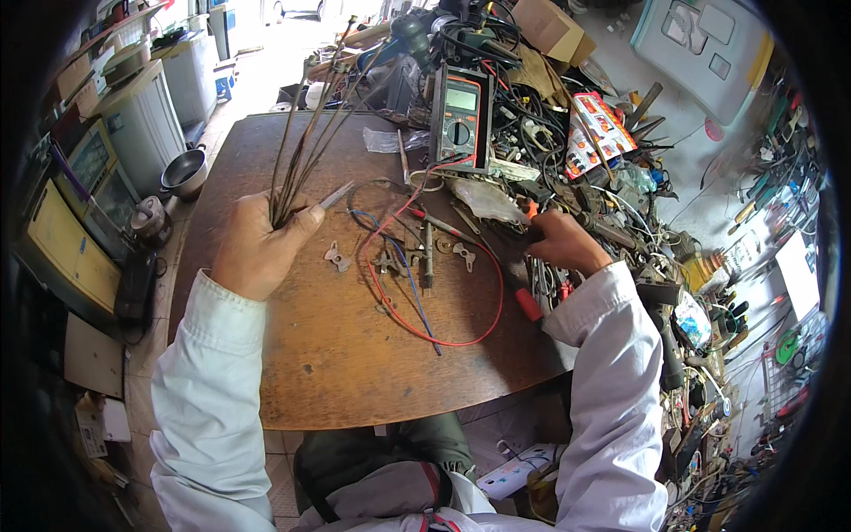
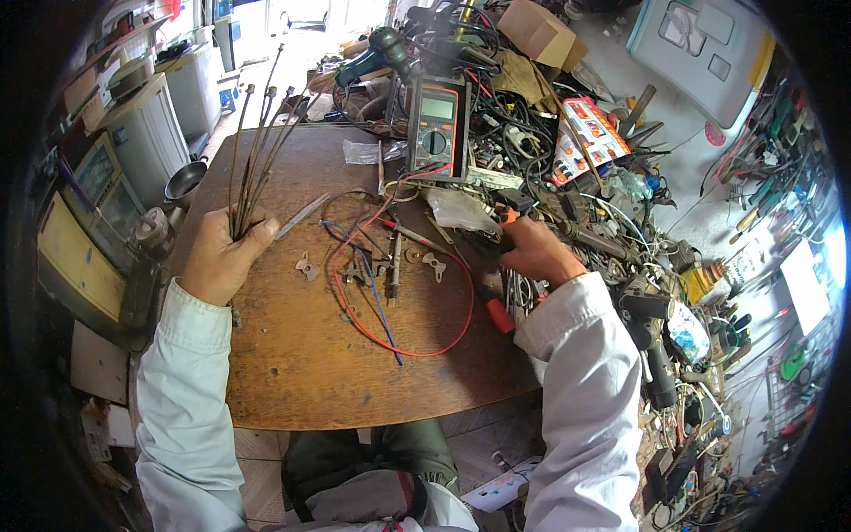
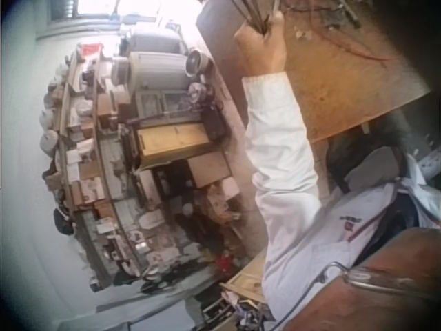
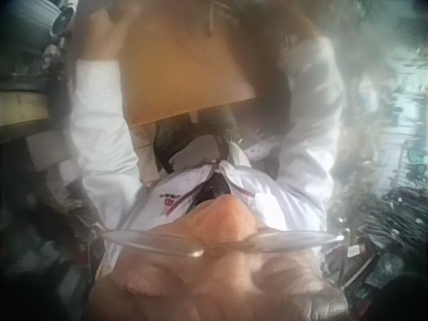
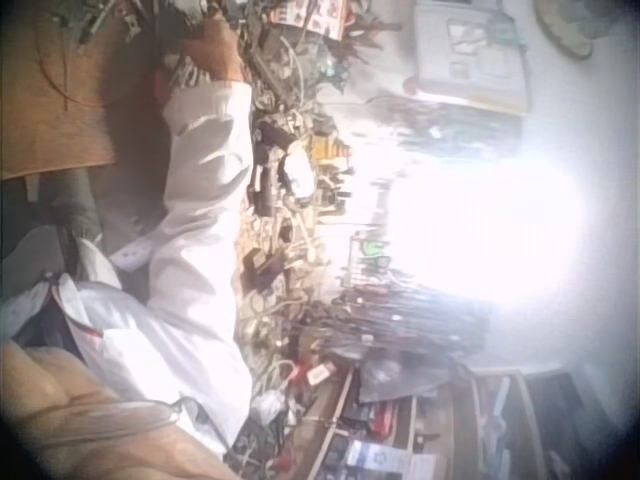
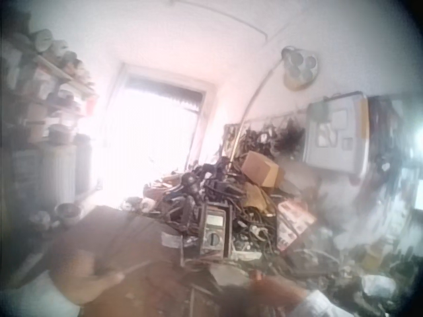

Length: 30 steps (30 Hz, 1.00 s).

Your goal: The person works at a cluttered workbench, handling small electronic components and wires. They use a multimeter to test connections and manipulate various tools and parts on the table.

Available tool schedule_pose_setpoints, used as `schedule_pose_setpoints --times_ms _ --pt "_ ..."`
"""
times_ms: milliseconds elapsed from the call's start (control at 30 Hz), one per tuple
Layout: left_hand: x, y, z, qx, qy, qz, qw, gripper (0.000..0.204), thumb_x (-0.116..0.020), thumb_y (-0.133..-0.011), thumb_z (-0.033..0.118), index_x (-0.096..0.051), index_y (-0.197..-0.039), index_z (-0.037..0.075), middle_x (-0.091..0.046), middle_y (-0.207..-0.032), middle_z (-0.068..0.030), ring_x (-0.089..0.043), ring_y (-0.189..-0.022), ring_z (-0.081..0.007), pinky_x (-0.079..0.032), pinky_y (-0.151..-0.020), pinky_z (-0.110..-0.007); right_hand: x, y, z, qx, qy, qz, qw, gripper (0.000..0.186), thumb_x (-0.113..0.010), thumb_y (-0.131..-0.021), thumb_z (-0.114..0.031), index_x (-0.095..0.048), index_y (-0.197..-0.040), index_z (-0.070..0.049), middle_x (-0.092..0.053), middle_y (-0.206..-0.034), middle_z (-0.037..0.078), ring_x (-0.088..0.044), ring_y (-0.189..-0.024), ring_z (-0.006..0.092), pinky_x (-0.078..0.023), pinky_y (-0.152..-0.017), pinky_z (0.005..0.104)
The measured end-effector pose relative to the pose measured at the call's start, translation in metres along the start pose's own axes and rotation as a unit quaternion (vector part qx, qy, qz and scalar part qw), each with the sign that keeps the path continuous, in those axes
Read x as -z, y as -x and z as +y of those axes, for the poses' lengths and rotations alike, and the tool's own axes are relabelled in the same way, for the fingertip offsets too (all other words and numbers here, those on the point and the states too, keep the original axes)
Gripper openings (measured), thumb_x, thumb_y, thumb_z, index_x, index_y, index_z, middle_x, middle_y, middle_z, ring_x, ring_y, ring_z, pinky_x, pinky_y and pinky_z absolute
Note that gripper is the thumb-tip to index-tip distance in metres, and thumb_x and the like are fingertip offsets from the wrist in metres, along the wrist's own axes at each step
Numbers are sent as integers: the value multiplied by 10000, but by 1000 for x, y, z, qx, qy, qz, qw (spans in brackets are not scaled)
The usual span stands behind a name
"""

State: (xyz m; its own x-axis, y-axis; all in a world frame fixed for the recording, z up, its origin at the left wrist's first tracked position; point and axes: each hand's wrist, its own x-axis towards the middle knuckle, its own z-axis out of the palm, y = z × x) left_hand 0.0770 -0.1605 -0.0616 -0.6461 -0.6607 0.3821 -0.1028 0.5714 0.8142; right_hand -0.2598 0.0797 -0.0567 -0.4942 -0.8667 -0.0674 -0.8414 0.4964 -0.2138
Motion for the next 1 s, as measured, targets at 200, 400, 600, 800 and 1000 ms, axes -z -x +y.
schedule_pose_setpoints --times_ms 200,400,600,800,1000 --pt "6 2 0 6 -18 4 1000 316 -689 -905 273 -618 -743 11 -474 -625 43 -417 -600 -68 -344 -537 -303 21 28 -58 33 -253 -37 966 192 -667 -819 -73 -705 -957 55 -684 -771 71 -607 -680 102 -495 -611 281" --pt "5 -5 -15 20 23 -29 999 348 -606 -978 285 -524 -710 79 -402 -590 69 -329 -542 -53 -274 -482 -290 -27 4 -100 120 -404 -20 907 210 -665 -899 -69 -675 -1060 66 -699 -835 78 -629 -690 109 -507 -620 259" --pt "13 -9 -21 12 -12 -8 1000 420 -635 -936 338 -594 -694 -2 -496 -538 -63 -463 -501 -180 -360 -503 -386 -28 -14 -109 81 -485 173 853 167 -659 -914 -90 -687 -1015 40 -660 -764 23 -544 -605 60 -421 -534 221" --pt "31 -11 -28 45 -250 31 967 315 -680 -892 238 -567 -751 -21 -508 -604 -72 -464 -575 -181 -396 -574 -384 -61 -24 -88 60 -349 250 901 177 -674 -868 -113 -682 -911 58 -686 -724 100 -610 -641 141 -479 -609 303" --pt "40 -12 -49 159 -295 14 942 251 -788 -780 229 -712 -905 26 -705 -792 -137 -677 -746 -229 -501 -708 -362 -72 -20 -76 55 -170 262 948 177 -690 -812 -82 -673 -927 51 -691 -832 226 -676 -771 385 -510 -698 421"
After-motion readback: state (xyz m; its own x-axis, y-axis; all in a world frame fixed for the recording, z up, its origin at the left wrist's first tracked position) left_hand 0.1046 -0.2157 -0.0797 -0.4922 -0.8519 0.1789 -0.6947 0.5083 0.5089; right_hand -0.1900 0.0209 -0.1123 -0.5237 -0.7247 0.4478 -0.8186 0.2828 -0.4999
